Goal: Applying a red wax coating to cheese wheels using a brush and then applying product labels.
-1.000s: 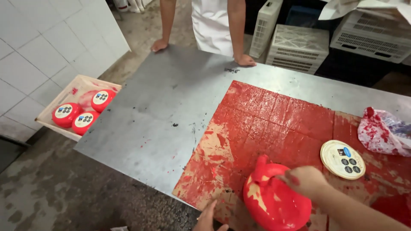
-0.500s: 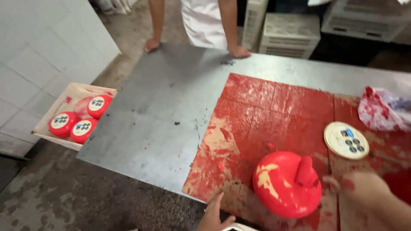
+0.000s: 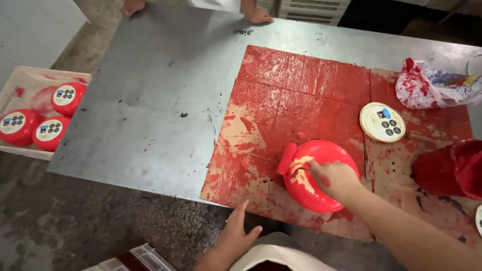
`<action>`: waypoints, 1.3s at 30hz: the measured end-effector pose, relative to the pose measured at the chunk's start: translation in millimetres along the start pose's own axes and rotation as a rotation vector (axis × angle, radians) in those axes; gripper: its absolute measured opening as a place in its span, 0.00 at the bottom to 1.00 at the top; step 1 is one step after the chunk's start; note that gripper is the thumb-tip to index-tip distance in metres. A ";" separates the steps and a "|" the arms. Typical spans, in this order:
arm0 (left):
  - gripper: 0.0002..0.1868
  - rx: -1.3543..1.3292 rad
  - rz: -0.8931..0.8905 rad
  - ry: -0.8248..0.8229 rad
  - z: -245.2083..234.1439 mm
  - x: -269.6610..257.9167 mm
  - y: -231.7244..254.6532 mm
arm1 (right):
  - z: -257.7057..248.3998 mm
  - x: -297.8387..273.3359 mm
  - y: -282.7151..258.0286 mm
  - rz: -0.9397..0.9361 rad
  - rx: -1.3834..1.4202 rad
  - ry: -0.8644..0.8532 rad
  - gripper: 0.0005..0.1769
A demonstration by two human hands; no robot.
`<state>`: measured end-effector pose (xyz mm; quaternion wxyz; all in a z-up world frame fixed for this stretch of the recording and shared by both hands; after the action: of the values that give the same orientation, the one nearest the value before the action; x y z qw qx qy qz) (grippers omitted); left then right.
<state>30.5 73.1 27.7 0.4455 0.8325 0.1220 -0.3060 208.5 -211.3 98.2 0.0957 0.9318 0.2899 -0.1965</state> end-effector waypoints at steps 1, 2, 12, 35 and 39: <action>0.47 0.000 -0.001 -0.005 5.2 4.4 -8.6 | -12.8 -9.9 -0.5 0.002 0.001 -0.004 0.17; 0.48 -0.001 0.061 0.042 8.5 7.8 -14.6 | -21.1 -21.2 2.5 0.094 0.022 -0.129 0.24; 0.47 -0.034 0.087 0.082 4.9 11.4 -38.5 | -28.4 -56.1 31.3 0.195 -0.003 -0.151 0.23; 0.47 0.126 -0.002 -0.133 -4.3 9.2 20.1 | 18.1 -86.2 -1.6 0.519 0.358 -0.055 0.26; 0.46 0.112 0.039 -0.131 -0.5 12.0 25.5 | 54.6 -128.3 3.5 0.530 0.333 -0.064 0.22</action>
<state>52.2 58.0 37.5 0.4111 0.8365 0.0590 -0.3575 96.8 -294.6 103.1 -0.0011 0.9711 -0.0024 -0.2388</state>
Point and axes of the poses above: each hand's wrist, its own x-axis towards the middle knuckle, its own z-axis out of the palm, y = z × x, the point moved 4 cm from there along x, towards the middle knuckle, and after that the axes turned 10 degrees about -z, right-handed, at the moved point
